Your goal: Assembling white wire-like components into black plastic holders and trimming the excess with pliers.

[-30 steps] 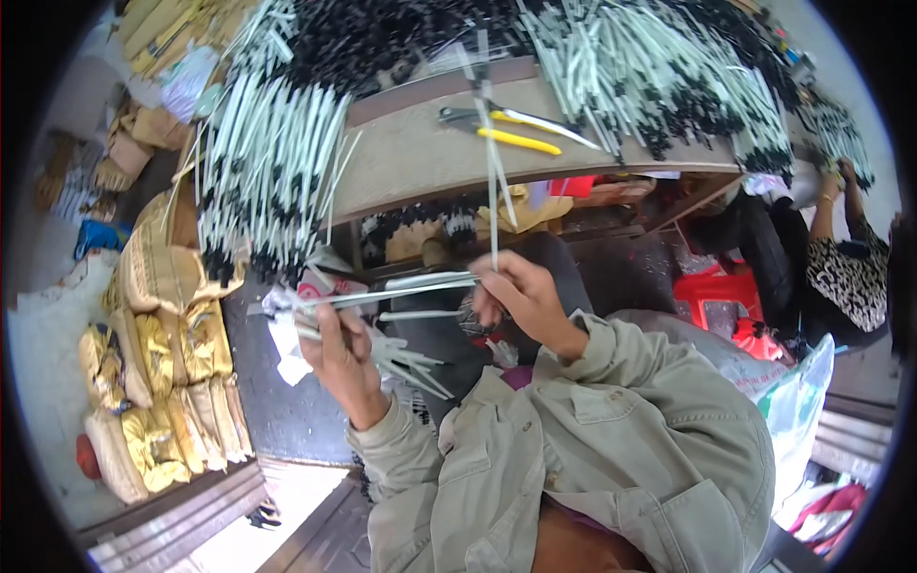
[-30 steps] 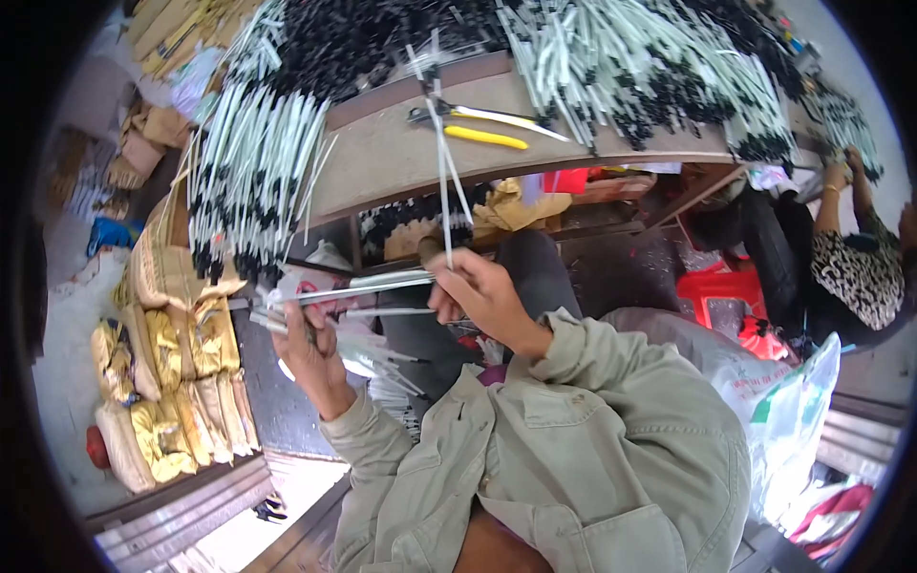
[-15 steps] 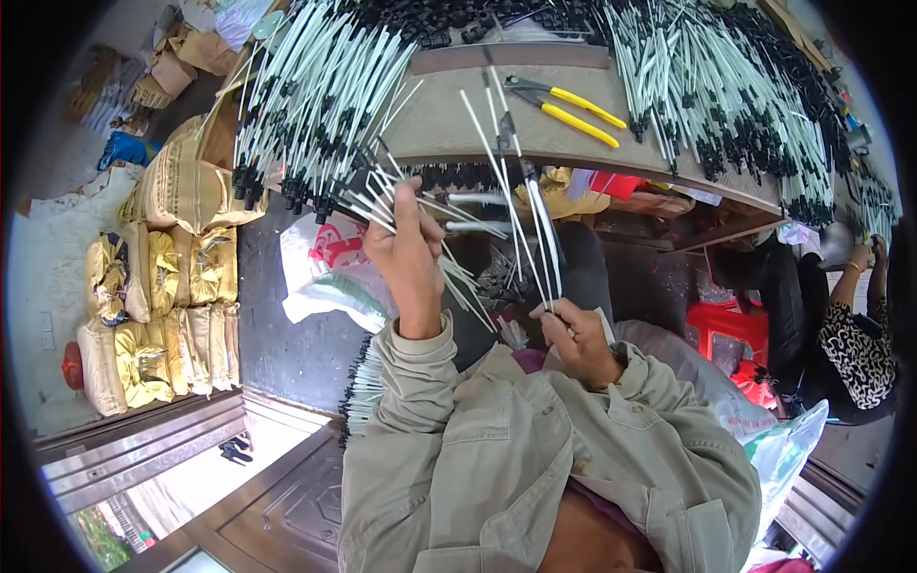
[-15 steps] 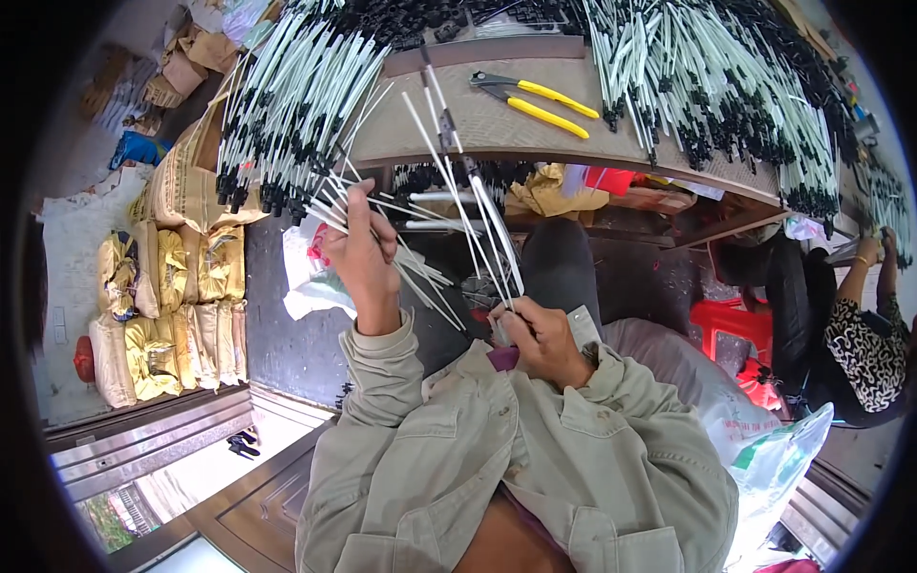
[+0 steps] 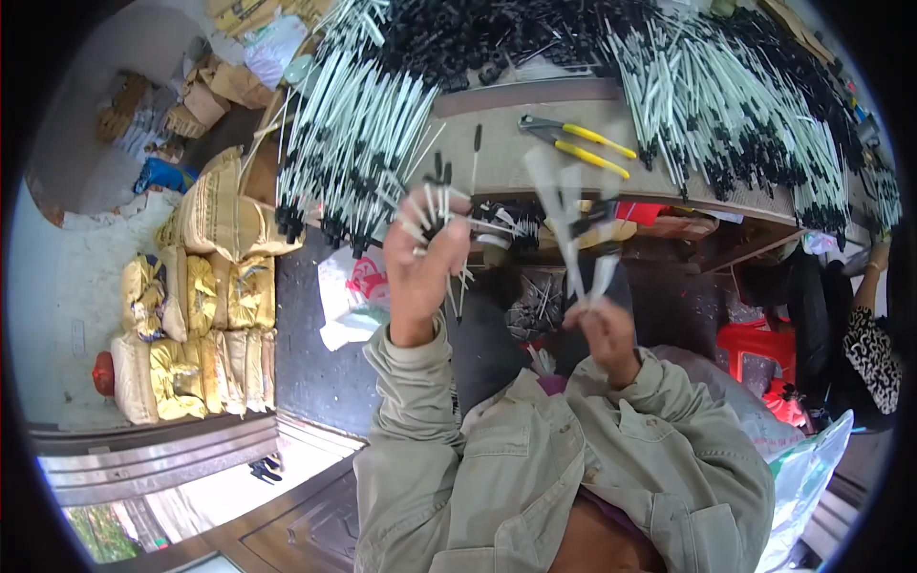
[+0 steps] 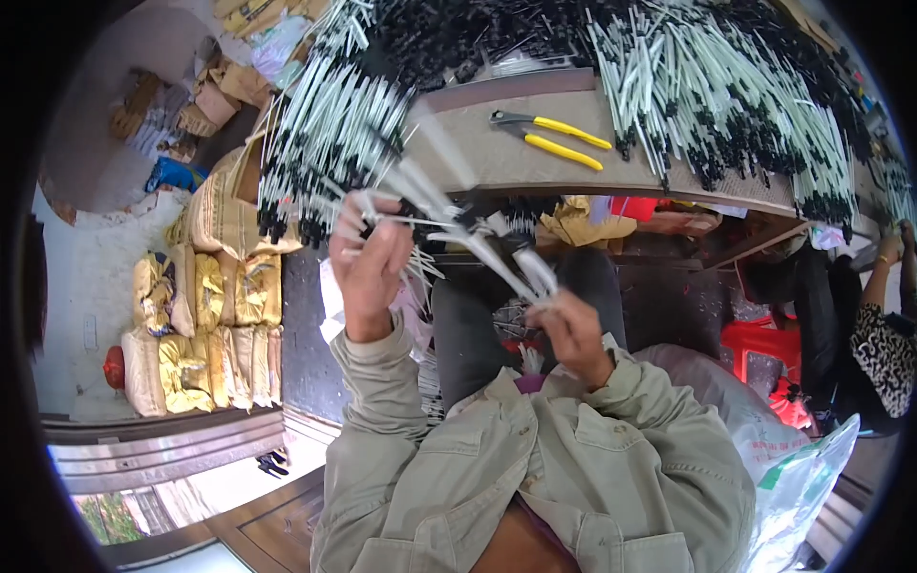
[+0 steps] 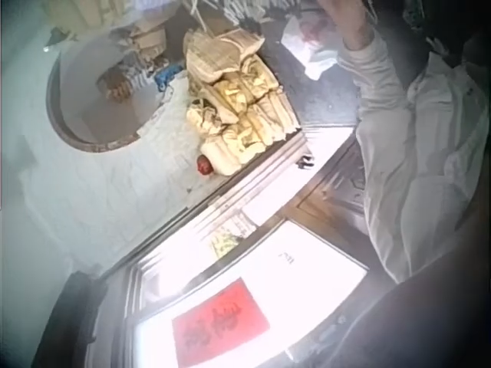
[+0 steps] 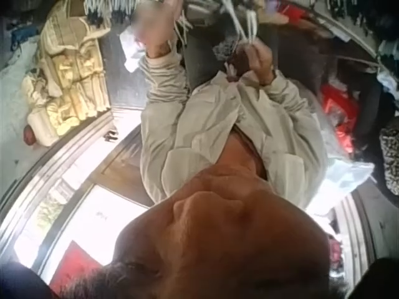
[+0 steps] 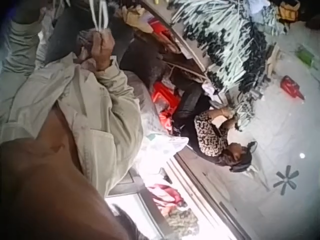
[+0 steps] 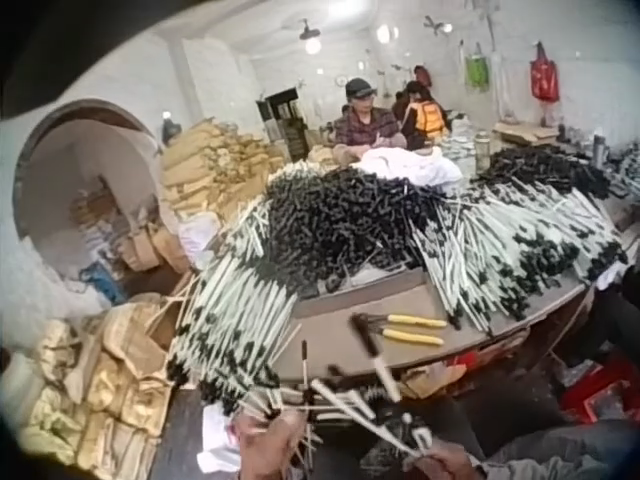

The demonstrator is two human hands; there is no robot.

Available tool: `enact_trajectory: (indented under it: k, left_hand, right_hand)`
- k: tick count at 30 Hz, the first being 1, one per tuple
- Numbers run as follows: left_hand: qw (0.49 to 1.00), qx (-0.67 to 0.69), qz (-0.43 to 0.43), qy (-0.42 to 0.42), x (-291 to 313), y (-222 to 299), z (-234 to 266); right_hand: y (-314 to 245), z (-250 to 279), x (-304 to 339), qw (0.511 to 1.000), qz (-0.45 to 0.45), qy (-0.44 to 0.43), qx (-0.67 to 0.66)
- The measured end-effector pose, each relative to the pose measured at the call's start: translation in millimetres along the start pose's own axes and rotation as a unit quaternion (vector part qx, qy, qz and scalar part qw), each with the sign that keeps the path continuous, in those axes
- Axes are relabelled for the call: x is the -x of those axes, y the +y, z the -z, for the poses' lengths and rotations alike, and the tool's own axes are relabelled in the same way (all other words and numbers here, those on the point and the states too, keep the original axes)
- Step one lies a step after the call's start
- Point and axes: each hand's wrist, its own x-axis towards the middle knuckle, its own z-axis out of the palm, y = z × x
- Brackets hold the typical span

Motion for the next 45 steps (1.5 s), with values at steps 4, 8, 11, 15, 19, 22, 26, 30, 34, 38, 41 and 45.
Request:
enact_trajectory:
  k: [4, 8, 11, 15, 19, 22, 26, 30, 34, 38, 41, 45]
  left_hand:
    - [0.99, 0.132, -0.04, -0.026, -11, 5, 9]
    - [0.986, 0.145, -0.075, 0.018, -16, -2, -9]
    - [0.991, 0.073, -0.006, 0.115, -19, 7, -21]
    - [0.99, -0.024, -0.014, 0.135, -19, 8, -24]
    - [0.99, -0.043, -0.045, 0.127, -19, 15, -25]
    - [0.987, 0.04, 0.02, 0.152, -18, 17, -40]
    - [0.989, 0.109, 0.008, 0.104, -17, 7, -38]
    - [0.983, 0.13, -0.021, 0.126, -19, 14, -27]
    - [0.982, 0.114, -0.013, 0.151, -22, 20, -27]
    - [0.978, 0.128, -0.026, 0.165, -19, 16, -46]
    - [0.969, 0.092, -0.064, 0.222, -22, 10, -56]
    - [0.975, 0.099, -0.077, 0.185, -15, 6, -40]
  right_hand:
    - [-10, 18, -56, 0.997, -0.001, 0.074, -0.023]
    - [2, -5, -86, 0.993, -0.058, 0.004, -0.106]
    - [-7, -23, -73, 0.973, -0.124, -0.087, -0.176]
    - [-1, -37, -59, 0.986, -0.072, 0.024, -0.148]
    - [-13, -9, -78, 0.999, -0.002, 0.025, -0.03]
    - [-13, 1, -81, 0.998, -0.041, 0.007, -0.05]
    - [2, -6, -74, 0.999, 0.012, -0.025, -0.028]
    - [-7, 19, -55, 0.99, -0.109, -0.075, -0.053]
    - [-21, 16, -34, 0.988, -0.11, -0.095, -0.051]
    - [-16, 14, -19, 0.987, -0.127, -0.097, -0.031]
    - [-21, 10, -19, 0.985, -0.15, -0.068, -0.05]
    - [-24, 18, -33, 0.965, -0.17, -0.184, -0.078]
